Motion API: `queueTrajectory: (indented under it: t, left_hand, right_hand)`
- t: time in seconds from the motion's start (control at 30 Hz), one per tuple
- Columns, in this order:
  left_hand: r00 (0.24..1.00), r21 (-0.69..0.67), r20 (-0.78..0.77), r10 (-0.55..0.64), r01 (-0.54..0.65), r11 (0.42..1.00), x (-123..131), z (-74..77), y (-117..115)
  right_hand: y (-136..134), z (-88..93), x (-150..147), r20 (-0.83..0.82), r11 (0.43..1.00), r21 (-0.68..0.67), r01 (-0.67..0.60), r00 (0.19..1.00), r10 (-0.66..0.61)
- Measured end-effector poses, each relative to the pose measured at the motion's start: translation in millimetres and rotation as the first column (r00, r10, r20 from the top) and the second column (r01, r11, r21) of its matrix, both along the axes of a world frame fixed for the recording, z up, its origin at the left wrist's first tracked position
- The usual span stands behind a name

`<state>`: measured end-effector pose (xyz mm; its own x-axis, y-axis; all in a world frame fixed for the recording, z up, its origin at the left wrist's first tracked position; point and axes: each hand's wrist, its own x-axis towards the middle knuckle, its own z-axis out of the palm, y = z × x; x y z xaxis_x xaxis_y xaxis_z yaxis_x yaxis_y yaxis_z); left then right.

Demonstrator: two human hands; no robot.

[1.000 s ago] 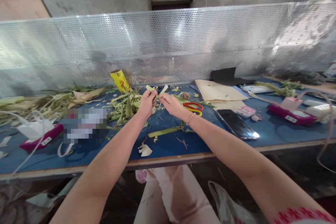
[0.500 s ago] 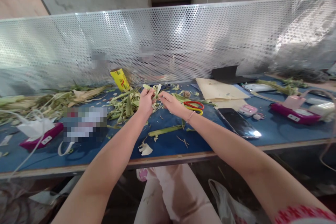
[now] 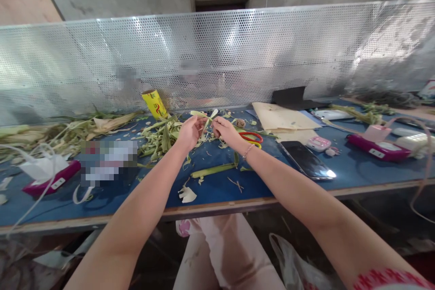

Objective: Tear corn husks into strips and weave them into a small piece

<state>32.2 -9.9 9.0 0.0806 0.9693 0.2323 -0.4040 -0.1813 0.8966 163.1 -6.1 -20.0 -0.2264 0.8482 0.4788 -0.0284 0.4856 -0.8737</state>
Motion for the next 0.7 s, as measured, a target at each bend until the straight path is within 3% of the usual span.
queueTrajectory:
  t: [0.1,0.17,0.27,0.37,0.57,0.7]
  left_hand:
    - [0.994,-0.011,-0.111,0.003,-0.004,1.000,-3,-4.6,4]
    - [0.969,0.097,-0.231,0.081,-0.060,0.994,-4,-8.8,7]
    - [0.930,0.317,-0.317,0.188,-0.083,0.945,-3,-12.5,6]
    - [0.934,0.385,-0.312,0.177,-0.047,0.922,1,-11.6,1]
    - [0.949,0.238,-0.316,0.017,0.062,0.969,1,-9.5,0]
    - [0.960,0.224,-0.276,0.036,0.028,0.974,-3,-9.4,4]
  right_hand:
    - [-3,4.3,2,-0.225,0.987,-0.105,-0.119,0.970,0.093]
    - [-7,7.4,2,-0.337,0.974,-0.152,-0.167,0.935,0.108]
    - [-10,10.2,0,-0.409,0.958,-0.213,-0.192,0.908,0.091]
    - [-9,9.3,-1,-0.425,0.950,-0.244,-0.196,0.902,0.077]
    - [-1,2.6,-2,-0.339,0.966,-0.210,-0.149,0.938,0.071]
    - [1,3.6,2,-0.026,1.000,-0.016,0.020,0.999,-0.020]
